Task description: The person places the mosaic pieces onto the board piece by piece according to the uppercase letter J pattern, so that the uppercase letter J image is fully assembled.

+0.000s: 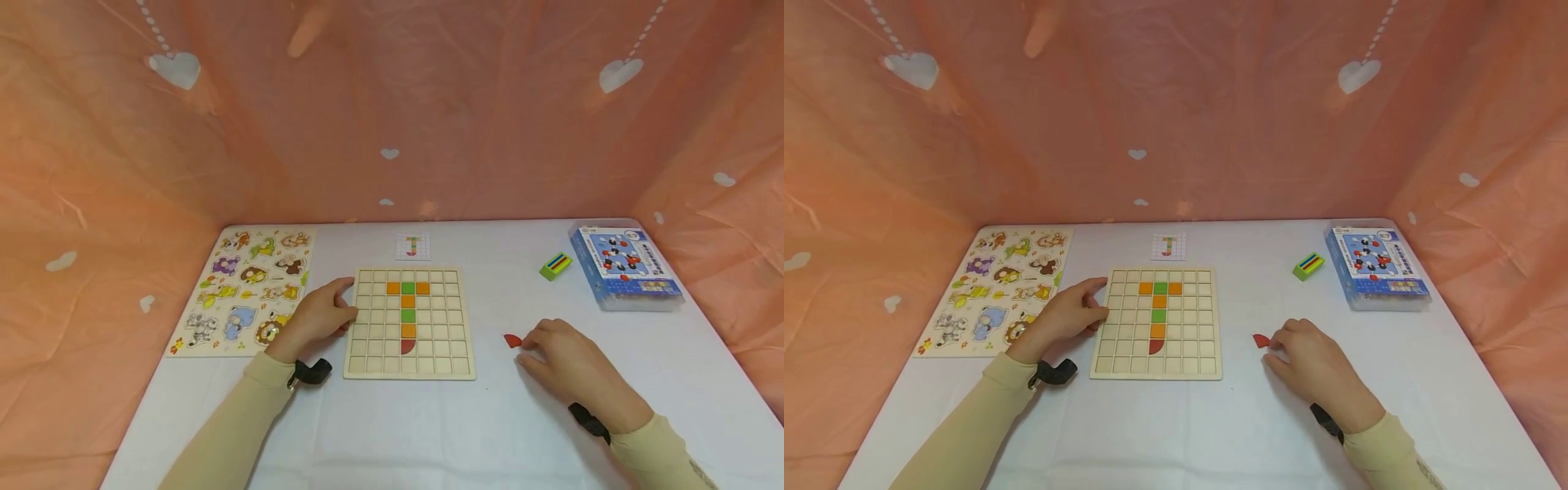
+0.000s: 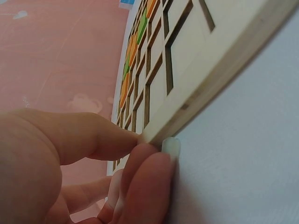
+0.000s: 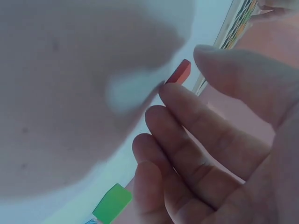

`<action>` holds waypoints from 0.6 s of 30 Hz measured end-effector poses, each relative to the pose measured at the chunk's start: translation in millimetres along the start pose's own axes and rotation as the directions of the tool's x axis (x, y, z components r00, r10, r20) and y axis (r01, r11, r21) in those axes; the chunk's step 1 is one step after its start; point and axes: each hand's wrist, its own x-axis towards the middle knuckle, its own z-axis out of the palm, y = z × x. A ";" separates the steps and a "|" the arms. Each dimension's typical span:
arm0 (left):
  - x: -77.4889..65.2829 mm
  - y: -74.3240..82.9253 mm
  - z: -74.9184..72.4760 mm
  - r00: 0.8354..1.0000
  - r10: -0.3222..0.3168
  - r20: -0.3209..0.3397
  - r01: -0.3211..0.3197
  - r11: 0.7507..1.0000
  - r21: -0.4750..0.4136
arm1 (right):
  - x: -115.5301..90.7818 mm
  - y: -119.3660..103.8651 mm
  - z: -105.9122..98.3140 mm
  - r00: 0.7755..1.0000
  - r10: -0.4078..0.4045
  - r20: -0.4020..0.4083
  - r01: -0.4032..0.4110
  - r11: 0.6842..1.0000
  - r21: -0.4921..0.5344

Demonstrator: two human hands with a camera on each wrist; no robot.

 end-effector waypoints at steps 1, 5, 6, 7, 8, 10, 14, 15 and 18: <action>0.0 -0.2 0.0 1.000 0.002 -0.002 -0.002 1.000 0.002 | 1.9 0.8 0.6 1.000 -0.003 -0.009 0.003 1.000 0.000; -0.2 0.4 0.0 1.000 0.016 -0.015 -0.015 0.999 0.032 | 11.0 1.5 1.8 0.999 -0.025 -0.038 0.026 1.000 0.010; -0.1 0.5 0.0 1.000 0.018 -0.019 -0.017 0.999 0.040 | 13.4 1.0 2.3 0.999 -0.027 -0.038 0.027 1.000 0.010; -0.1 0.6 -0.1 1.000 0.021 -0.022 -0.020 0.999 0.046 | 16.0 0.2 2.7 0.999 -0.031 -0.038 0.032 0.999 0.012; -0.1 0.8 -0.2 0.999 0.024 -0.024 -0.022 0.998 0.051 | 18.5 -0.9 3.0 0.999 -0.032 -0.035 0.033 0.999 0.013; -0.2 1.2 -0.3 1.000 0.022 -0.022 -0.020 0.999 0.048 | 23.5 -3.6 4.5 0.999 -0.029 -0.022 0.029 0.999 0.013; -0.5 1.3 -0.1 1.000 0.015 -0.017 -0.015 1.000 0.027 | 30.7 -8.9 7.7 1.000 -0.028 -0.007 0.028 1.000 0.013; -0.6 1.2 -0.1 1.000 0.013 -0.015 -0.013 1.000 0.021 | 31.9 -9.8 8.4 1.000 -0.029 -0.006 0.029 0.999 0.015; -0.8 0.9 -0.2 1.000 0.016 -0.013 -0.016 1.000 0.016 | 33.8 -11.1 9.9 1.000 -0.030 -0.008 0.030 0.999 0.016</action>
